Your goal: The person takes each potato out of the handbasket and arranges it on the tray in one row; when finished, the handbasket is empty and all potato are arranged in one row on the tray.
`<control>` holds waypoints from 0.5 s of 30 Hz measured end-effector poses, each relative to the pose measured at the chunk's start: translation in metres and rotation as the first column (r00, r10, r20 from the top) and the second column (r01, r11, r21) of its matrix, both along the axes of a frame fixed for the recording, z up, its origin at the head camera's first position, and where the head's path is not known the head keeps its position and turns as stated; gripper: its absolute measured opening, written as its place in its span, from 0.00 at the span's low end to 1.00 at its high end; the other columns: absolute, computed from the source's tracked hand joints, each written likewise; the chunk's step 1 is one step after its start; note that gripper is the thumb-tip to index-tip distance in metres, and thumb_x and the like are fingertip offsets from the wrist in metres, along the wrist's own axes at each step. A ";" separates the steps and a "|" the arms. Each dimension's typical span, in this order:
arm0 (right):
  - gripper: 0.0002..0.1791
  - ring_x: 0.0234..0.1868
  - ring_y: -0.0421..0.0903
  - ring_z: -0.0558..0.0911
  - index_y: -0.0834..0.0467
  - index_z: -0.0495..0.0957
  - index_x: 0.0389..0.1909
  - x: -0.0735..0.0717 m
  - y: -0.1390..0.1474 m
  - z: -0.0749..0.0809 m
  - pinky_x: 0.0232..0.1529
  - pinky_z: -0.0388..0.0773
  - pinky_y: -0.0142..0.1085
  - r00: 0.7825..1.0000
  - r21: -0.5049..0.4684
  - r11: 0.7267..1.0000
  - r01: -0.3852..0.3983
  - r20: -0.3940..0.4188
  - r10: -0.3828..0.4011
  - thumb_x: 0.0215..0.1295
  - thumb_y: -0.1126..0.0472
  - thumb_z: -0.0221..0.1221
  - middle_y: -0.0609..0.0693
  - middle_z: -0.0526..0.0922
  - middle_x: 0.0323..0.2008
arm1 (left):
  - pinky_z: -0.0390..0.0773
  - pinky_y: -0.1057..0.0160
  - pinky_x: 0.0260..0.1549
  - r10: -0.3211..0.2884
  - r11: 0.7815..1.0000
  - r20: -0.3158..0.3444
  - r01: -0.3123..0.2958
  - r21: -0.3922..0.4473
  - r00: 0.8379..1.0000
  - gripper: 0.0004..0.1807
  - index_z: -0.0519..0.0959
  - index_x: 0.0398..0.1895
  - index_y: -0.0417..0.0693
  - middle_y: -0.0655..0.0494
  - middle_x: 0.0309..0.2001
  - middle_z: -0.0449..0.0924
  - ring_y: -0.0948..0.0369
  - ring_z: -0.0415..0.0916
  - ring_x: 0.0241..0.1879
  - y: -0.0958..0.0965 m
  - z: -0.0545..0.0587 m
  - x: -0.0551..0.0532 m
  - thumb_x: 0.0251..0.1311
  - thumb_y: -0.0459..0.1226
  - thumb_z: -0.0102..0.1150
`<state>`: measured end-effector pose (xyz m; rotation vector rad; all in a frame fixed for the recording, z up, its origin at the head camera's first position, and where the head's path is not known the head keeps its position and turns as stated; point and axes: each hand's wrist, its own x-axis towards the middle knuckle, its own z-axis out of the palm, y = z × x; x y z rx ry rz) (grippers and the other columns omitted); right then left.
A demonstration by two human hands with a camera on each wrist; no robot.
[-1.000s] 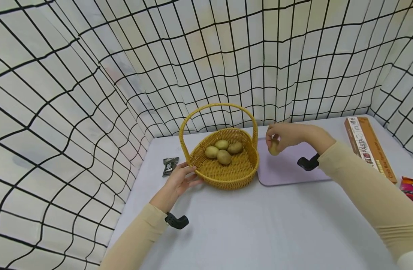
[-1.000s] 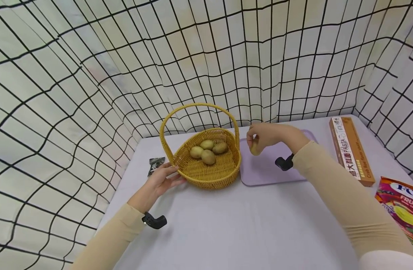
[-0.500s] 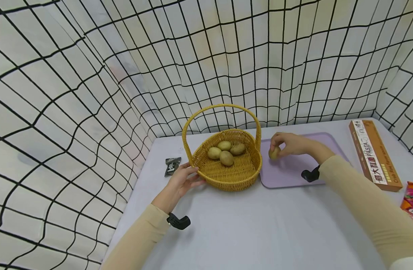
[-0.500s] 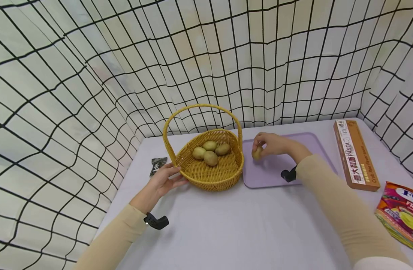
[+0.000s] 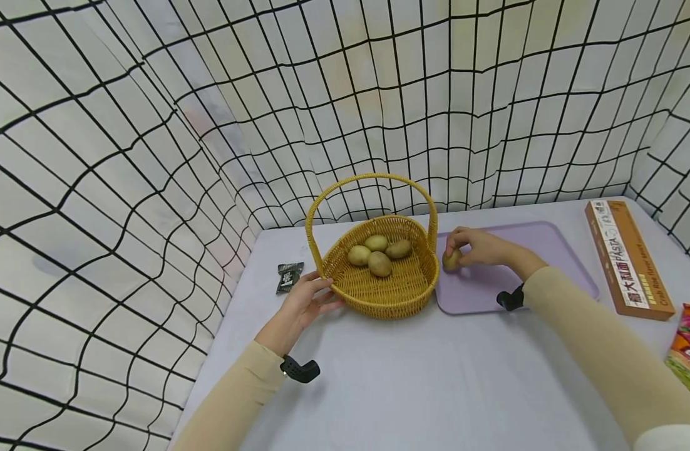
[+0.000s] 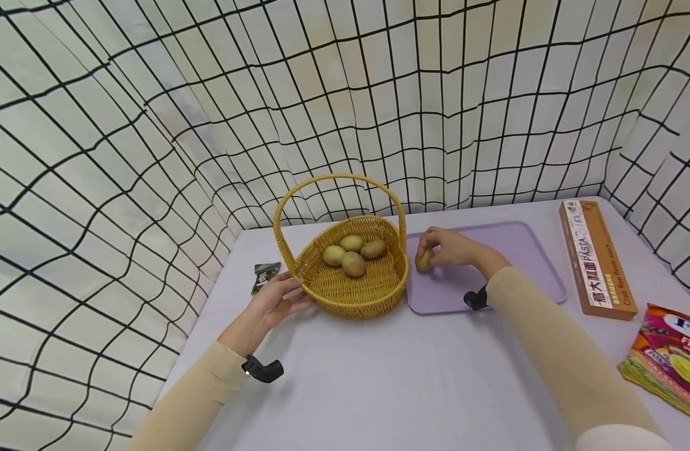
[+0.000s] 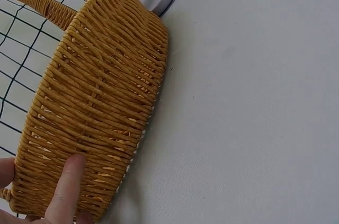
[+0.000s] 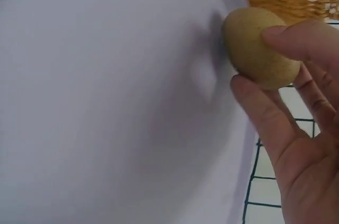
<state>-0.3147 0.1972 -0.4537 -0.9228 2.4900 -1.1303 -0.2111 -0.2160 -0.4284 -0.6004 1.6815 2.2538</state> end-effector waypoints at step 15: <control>0.19 0.70 0.72 0.69 0.61 0.72 0.45 -0.001 0.011 -0.003 0.69 0.70 0.63 0.993 -0.002 0.999 0.032 0.117 -0.031 0.51 0.74 0.62 0.64 0.75 0.58 | 0.75 0.37 0.64 0.008 1.000 0.007 -0.008 0.018 1.000 0.40 0.49 0.83 0.48 0.39 0.75 0.57 0.40 0.63 0.73 -0.001 -0.002 0.000 0.73 0.28 0.54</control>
